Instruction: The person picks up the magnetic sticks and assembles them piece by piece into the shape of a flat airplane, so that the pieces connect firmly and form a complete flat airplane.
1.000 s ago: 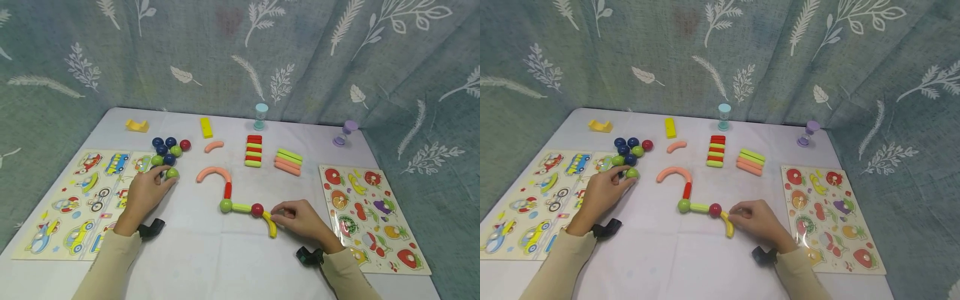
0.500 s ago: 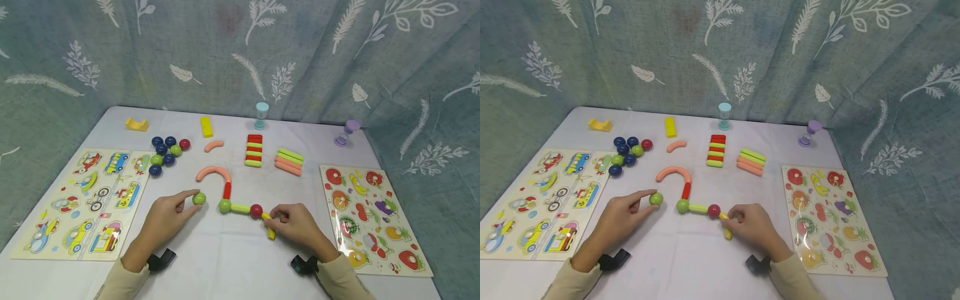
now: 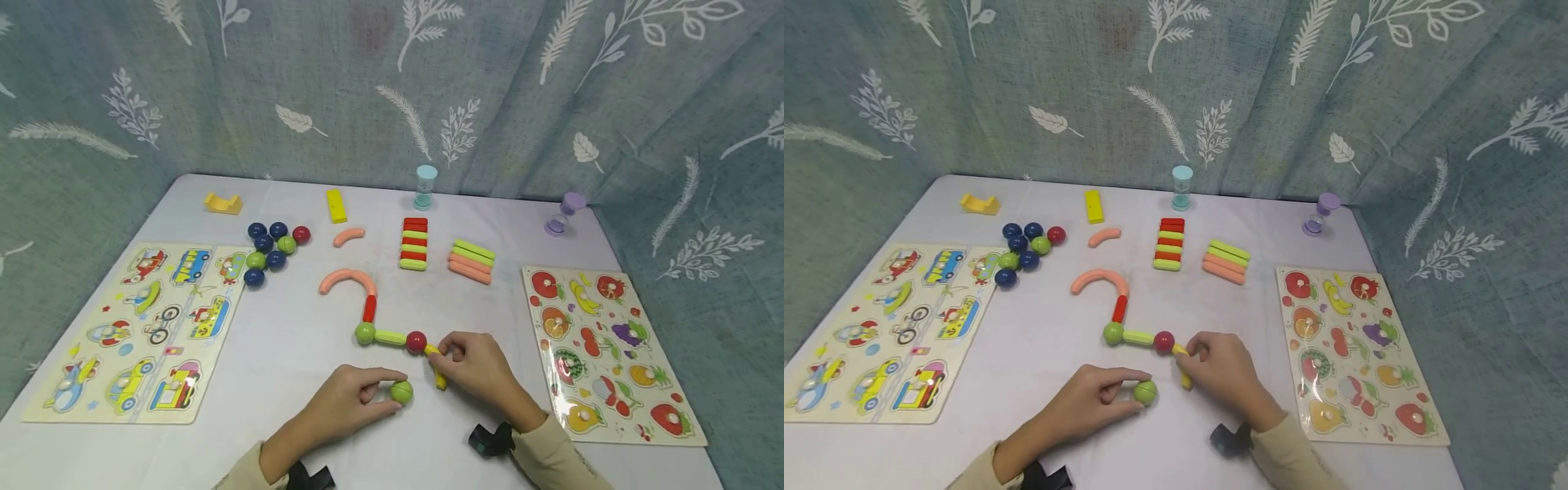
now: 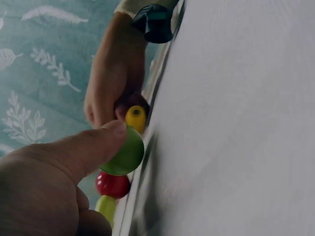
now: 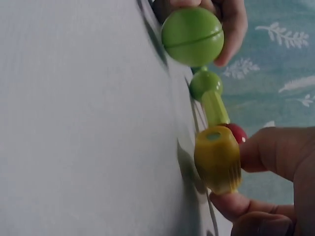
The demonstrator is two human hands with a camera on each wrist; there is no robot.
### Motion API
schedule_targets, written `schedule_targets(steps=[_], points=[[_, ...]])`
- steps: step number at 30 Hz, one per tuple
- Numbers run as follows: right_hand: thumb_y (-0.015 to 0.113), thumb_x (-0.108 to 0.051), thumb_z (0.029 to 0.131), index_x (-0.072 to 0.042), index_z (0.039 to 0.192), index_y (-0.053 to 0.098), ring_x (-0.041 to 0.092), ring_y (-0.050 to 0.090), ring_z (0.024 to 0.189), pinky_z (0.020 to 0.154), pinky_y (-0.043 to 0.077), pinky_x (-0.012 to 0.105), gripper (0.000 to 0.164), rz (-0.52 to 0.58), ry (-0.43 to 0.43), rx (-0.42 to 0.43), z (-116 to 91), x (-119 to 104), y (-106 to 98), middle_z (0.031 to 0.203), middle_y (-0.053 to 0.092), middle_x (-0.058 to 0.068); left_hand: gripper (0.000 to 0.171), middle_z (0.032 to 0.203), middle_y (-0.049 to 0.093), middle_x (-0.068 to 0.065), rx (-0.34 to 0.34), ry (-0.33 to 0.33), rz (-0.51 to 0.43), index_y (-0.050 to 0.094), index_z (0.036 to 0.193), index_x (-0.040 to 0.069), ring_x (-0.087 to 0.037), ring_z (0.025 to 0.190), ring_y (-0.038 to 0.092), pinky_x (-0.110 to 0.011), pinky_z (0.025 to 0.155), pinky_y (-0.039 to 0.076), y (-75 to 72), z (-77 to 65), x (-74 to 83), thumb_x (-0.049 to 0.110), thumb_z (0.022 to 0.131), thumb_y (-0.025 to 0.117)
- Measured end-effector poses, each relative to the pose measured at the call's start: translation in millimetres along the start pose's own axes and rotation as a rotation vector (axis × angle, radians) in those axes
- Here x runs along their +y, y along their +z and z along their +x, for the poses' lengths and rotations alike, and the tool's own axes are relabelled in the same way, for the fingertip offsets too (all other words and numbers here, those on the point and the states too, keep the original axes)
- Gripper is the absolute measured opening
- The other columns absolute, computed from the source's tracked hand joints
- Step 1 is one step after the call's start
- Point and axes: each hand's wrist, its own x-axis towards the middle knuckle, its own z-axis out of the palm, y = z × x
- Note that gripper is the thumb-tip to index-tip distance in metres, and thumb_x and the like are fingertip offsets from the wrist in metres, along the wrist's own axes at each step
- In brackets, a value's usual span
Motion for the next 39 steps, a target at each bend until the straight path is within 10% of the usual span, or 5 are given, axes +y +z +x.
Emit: schedule_targets(steps=[17,39], points=[[0.073,-0.042,0.077,-0.028,0.07,0.061,0.004,0.035,0.042,0.041,0.025,0.023,0.019,0.033,0.022,0.025,-2.2,-2.8,5.5,0.047,0.039,-0.01,0.034,0.054,0.032,0.014,-0.042,0.141,-0.046,0.066,0.113,0.027,0.006,0.047,0.025,-0.014,0.044,0.024,33.5,16.2,12.6,0.034,0.08,0.073],[0.071,-0.049,0.078,-0.03,0.072,0.061,0.005,0.034,0.043,0.043,0.025,0.023,0.022,0.01,0.007,-0.001,-1.7,-3.4,7.3,0.046,0.037,-0.01,0.037,0.054,0.032,0.015,0.0,0.118,0.003,0.064,0.117,0.03,0.004,0.048,0.026,-0.016,0.045,0.025,23.4,19.0,13.6,0.035,0.082,0.072]])
